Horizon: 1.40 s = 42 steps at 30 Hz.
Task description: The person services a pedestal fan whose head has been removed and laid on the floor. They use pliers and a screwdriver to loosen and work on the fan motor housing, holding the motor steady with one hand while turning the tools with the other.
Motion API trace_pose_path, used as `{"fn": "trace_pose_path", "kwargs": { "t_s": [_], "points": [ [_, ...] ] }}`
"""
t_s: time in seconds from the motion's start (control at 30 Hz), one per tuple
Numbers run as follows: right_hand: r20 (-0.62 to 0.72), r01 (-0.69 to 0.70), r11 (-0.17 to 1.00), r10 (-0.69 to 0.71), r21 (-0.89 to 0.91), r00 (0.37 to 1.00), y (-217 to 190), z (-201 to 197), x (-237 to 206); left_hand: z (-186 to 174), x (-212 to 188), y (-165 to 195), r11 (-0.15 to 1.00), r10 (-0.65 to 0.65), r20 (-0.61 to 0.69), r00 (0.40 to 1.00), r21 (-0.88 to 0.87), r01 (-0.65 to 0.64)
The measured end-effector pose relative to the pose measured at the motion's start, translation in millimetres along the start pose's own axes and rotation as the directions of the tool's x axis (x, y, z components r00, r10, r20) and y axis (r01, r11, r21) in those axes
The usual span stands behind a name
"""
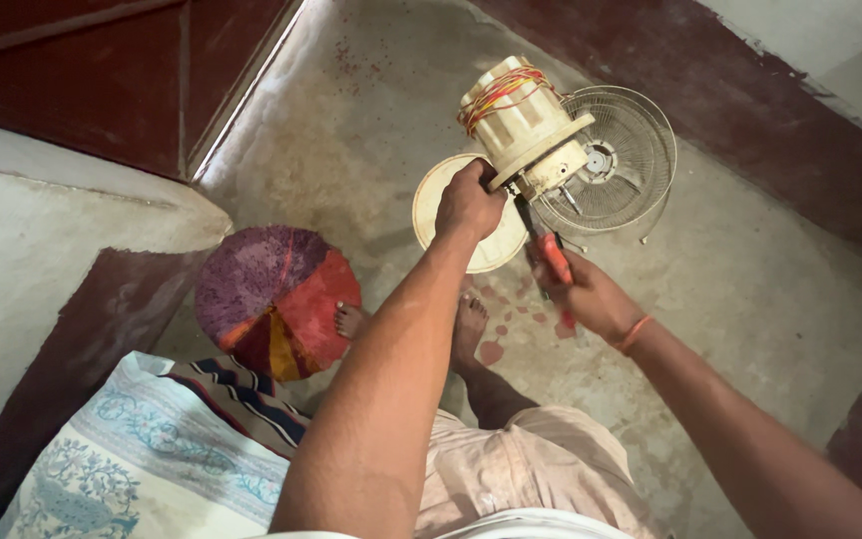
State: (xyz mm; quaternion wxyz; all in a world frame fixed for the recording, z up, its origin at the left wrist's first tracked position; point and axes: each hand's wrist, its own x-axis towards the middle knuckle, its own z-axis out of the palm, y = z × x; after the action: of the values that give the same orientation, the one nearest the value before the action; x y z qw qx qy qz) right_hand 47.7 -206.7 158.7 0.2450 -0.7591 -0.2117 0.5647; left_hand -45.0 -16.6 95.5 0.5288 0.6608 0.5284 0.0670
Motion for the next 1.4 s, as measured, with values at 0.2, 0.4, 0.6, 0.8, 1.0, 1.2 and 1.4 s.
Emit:
{"fn": "trace_pose_path", "kwargs": {
  "t_s": [0.2, 0.4, 0.6, 0.8, 1.0, 1.2, 1.4],
  "points": [
    [-0.219, 0.328, 0.537, -0.720, -0.778, 0.659, 20.0, 7.5, -1.0, -0.9, 1.7, -1.4, 1.000, -0.006, 0.003, 1.000, 0.005, 0.006],
    [-0.211, 0.229, 0.425, -0.763, -0.875, 0.611, 14.1, 10.4, -5.6, 2.4, 4.8, -4.8, 1.000, 0.020, -0.010, 1.000, 0.013, -0.019],
    [-0.226, 0.217, 0.449, -0.742, -0.867, 0.632, 6.0, 14.3, -7.1, 0.0, 1.9, -1.8, 1.000, -0.006, 0.000, 1.000, 0.022, 0.006],
    [-0.249, 0.223, 0.497, -0.715, -0.839, 0.653, 7.2, 14.3, -2.5, -1.8, -0.6, 1.6, 1.000, -0.028, 0.012, 1.000, 0.010, 0.028],
    [0.190, 0.076, 0.878, -0.185, 0.472, 0.964, -1.7, -6.6, 6.0, -1.6, 0.8, -1.5, 1.000, 0.014, 0.005, 1.000, 0.020, -0.014],
    [0.224, -0.176, 0.838, 0.066, 0.516, 0.972, 6.4, -18.2, 10.6, 0.0, 4.5, -2.2, 0.999, -0.006, 0.024, 1.000, 0.040, 0.005],
    [-0.163, 0.411, 0.669, -0.621, -0.619, 0.766, 37.0, -1.1, 9.6, 1.7, 4.4, -2.8, 1.000, 0.004, 0.003, 1.000, 0.016, -0.004]
  ]
}}
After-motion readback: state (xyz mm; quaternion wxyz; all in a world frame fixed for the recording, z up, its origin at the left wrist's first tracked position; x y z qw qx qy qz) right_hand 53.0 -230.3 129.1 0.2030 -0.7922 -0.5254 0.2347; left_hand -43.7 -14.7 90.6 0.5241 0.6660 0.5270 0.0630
